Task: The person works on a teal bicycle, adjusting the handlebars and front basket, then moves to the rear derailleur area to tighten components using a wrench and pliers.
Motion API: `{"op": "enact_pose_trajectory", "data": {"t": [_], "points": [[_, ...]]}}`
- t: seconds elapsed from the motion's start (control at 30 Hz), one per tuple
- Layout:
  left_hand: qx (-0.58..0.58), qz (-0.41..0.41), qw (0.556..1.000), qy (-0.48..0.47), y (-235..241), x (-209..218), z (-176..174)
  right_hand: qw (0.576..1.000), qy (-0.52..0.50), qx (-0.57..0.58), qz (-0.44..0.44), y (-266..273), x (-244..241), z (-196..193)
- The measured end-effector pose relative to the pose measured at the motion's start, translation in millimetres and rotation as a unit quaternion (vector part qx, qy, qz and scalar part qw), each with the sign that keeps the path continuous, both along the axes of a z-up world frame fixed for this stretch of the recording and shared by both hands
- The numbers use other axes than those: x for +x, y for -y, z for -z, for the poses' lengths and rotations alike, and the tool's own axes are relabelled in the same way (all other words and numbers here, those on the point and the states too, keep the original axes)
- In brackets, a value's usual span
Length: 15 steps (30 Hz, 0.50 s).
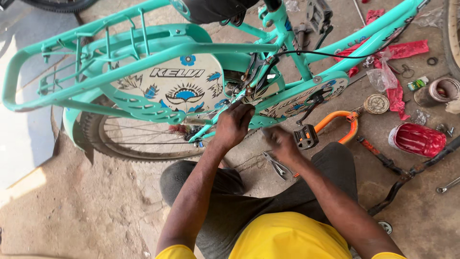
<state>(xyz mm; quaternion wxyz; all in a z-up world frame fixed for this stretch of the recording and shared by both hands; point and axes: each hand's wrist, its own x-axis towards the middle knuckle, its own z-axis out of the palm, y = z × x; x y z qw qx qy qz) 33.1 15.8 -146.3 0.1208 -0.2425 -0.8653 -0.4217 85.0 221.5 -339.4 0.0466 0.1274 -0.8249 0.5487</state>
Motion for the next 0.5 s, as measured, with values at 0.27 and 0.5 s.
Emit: {"op": "enact_pose_trajectory", "data": {"t": [0.27,0.5], "points": [[0.018,0.062,0.997,0.034,-9,7,-8,0.925,-0.333,0.173,-0.061,-20,-67,-182],[0.004,0.065,0.996,0.056,-7,7,-17,0.879,-0.359,0.247,-0.192,-31,-99,-230]]}}
